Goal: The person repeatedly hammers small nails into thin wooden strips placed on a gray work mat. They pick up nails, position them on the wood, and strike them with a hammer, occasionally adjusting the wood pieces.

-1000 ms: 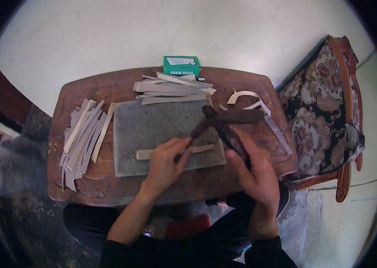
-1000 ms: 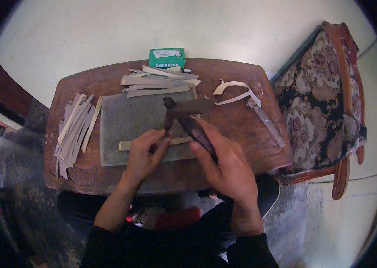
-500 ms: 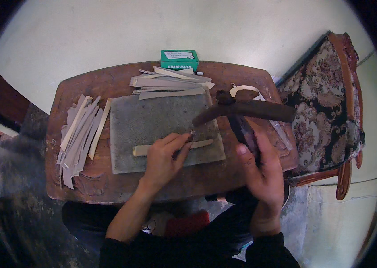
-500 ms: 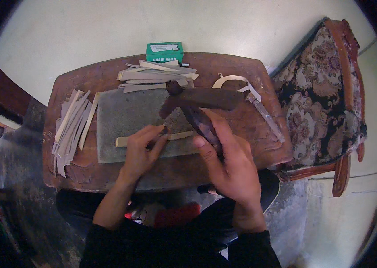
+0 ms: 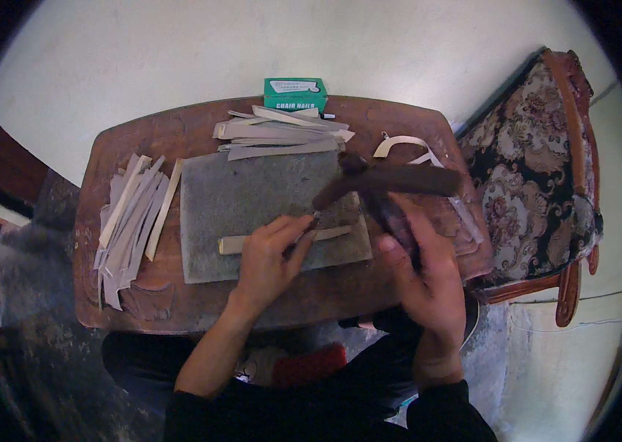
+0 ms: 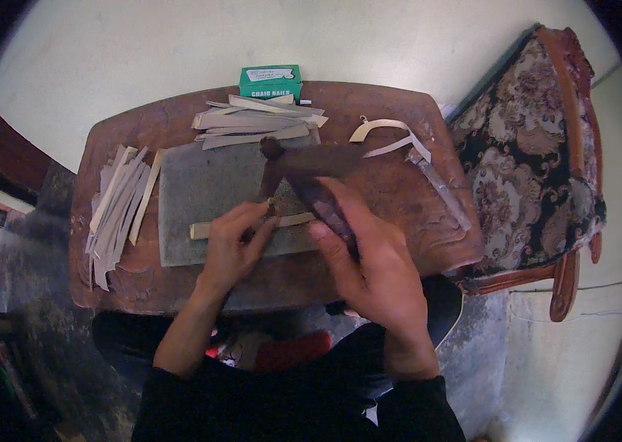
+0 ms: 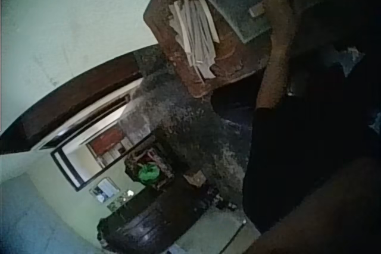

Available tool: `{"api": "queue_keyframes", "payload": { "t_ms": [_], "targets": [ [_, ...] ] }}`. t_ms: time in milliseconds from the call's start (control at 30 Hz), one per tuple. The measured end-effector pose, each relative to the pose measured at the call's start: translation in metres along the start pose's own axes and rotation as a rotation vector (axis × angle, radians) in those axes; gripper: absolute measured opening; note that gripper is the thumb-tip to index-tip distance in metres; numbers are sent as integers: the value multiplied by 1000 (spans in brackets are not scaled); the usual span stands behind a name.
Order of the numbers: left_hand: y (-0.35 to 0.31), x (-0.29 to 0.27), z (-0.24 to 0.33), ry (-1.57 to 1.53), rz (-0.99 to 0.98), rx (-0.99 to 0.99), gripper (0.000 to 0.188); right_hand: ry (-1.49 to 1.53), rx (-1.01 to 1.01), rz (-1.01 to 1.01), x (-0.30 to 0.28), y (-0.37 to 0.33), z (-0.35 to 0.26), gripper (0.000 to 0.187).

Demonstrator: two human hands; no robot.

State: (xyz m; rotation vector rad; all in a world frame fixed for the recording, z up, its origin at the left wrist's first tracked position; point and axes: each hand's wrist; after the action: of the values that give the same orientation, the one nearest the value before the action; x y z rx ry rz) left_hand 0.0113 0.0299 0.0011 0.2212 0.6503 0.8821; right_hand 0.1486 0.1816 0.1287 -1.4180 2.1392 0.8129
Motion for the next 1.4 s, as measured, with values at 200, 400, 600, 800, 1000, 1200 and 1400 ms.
{"api": "queue_keyframes", "payload": {
  "t_ms": [200, 400, 600, 800, 1000, 1200, 1400],
  "targets": [
    [1, -1, 0, 14, -19, -10, 22, 0, -44, 6, 9, 4, 14, 37],
    [2, 0, 3, -14, 7, -58, 21, 566, 274, 29, 45, 29, 53, 35],
    [2, -2, 0, -48, 4, -164, 20, 916, 331, 8, 87, 52, 93, 33],
    [-4, 4, -14, -151, 97, -226, 19, 883, 383, -15, 93, 53, 96, 39],
    [1, 3, -6, -146, 50, -285, 18, 900, 364, -5, 95, 53, 100, 42],
    [2, 2, -5, -126, 27, -269, 18, 908, 364, -3, 95, 54, 99, 42],
    [2, 1, -3, -89, 13, -245, 18, 873, 361, -2, 96, 54, 102, 40]
  ]
}}
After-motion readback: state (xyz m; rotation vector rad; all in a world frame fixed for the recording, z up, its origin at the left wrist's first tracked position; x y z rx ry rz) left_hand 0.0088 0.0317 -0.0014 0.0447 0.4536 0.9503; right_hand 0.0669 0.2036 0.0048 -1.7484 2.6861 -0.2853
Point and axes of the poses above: each hand's wrist, its own y-axis towards the middle knuckle, its own x-axis out of the palm, z = x × y, and after that the axes turned 3 degrees about -z, right-handed
